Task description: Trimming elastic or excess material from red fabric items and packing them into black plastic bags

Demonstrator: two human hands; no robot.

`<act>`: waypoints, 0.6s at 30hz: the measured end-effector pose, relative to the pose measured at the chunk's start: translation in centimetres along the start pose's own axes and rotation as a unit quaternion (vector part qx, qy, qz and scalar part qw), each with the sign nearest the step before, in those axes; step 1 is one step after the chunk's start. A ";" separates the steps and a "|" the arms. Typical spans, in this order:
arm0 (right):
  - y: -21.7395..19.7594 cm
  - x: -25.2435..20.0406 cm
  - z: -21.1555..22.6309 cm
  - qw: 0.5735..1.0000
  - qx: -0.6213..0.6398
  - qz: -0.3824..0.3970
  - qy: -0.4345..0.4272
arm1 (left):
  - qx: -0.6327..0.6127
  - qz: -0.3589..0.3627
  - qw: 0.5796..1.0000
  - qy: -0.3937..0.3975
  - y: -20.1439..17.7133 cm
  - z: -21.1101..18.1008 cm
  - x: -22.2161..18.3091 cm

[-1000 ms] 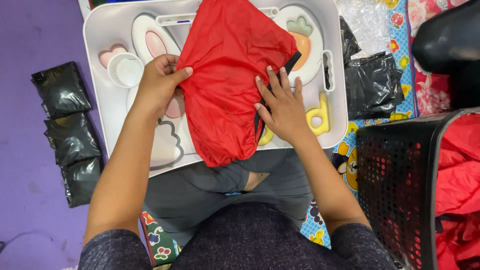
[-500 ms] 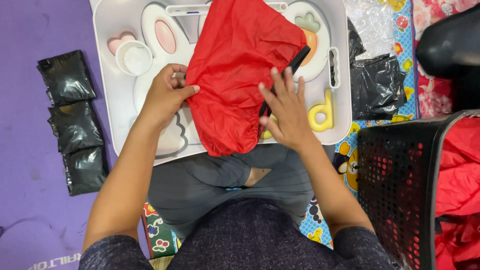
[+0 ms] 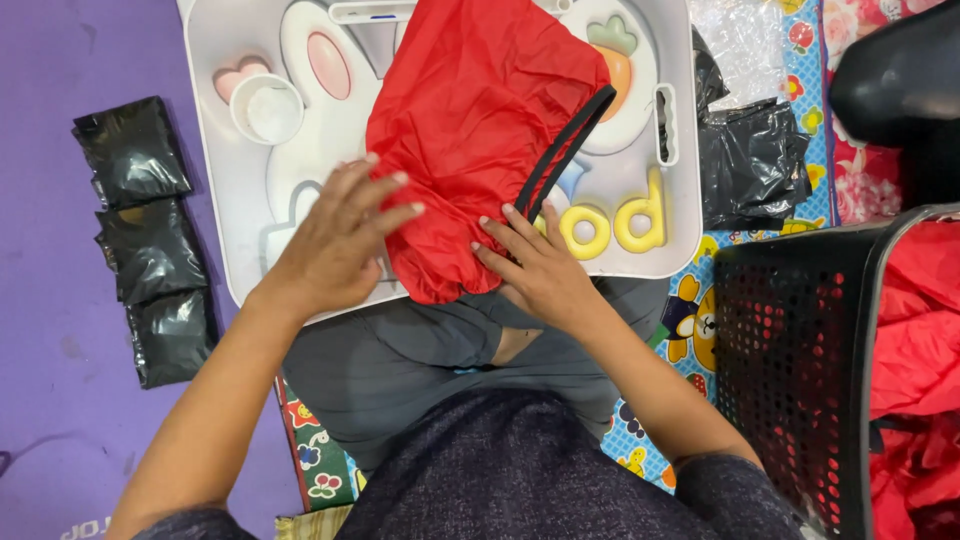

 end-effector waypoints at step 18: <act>-2.0 -1.8 -3.4 0.930 0.276 -0.175 0.166 | -0.134 0.081 0.986 -0.052 3.3 2.2 3.4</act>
Point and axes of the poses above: each hand's wrist, its own x-axis towards the middle knuckle, its own y-axis out of the palm, z = x × y, the point moved 9 cm from there along x, towards the middle knuckle, and after that the axes turned 1 degree about -z, right-handed, at the moved point
